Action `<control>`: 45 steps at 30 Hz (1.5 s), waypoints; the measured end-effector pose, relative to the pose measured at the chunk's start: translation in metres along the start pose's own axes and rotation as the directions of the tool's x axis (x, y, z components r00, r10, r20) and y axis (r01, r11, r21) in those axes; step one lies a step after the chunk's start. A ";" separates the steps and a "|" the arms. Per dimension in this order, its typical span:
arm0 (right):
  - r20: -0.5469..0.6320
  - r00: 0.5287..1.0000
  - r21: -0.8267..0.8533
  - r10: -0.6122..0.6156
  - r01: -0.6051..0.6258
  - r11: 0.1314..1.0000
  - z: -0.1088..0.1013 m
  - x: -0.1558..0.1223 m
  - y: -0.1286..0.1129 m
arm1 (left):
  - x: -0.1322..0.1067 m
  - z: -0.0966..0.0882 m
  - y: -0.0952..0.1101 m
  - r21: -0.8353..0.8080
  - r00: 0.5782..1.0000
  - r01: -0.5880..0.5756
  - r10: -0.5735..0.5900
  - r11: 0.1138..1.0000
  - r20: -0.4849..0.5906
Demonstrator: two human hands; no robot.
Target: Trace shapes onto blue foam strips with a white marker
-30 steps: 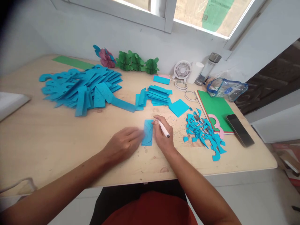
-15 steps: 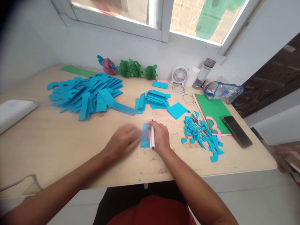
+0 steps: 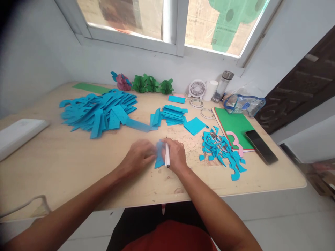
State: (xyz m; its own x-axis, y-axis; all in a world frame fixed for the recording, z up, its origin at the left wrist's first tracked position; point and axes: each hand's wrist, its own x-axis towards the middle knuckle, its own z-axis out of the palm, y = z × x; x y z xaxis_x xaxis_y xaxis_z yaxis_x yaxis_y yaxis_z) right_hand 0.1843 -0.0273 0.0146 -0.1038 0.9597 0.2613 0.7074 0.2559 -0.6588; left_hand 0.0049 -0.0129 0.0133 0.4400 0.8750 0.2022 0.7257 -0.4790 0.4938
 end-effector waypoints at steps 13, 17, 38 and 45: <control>-0.026 0.982 0.363 0.185 -0.164 0.917 0.006 0.001 0.011 | -0.007 0.000 0.006 -0.084 0.985 -0.012 -0.002 0.996 -0.173; -0.112 0.959 0.530 0.260 -0.164 0.832 0.004 0.007 0.020 | 0.003 -0.007 0.000 -0.031 0.986 0.059 -0.063 0.998 -0.154; -0.159 0.926 0.691 0.342 -0.144 0.709 0.000 0.011 0.019 | 0.044 0.002 0.013 0.061 0.966 0.256 -0.253 0.965 -0.056; -0.164 0.931 0.684 0.325 -0.130 0.718 0.001 0.011 0.018 | 0.050 -0.029 -0.011 -0.123 0.953 0.262 -0.277 0.957 -0.123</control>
State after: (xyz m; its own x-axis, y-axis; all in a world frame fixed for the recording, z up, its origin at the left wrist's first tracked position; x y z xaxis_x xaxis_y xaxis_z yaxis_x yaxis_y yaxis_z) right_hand 0.1948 -0.0117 0.0052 0.2480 0.9579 0.1450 0.0433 0.1385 -0.9894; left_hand 0.0034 0.0386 0.0427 0.1531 0.9751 0.1603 0.7451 -0.2205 0.6295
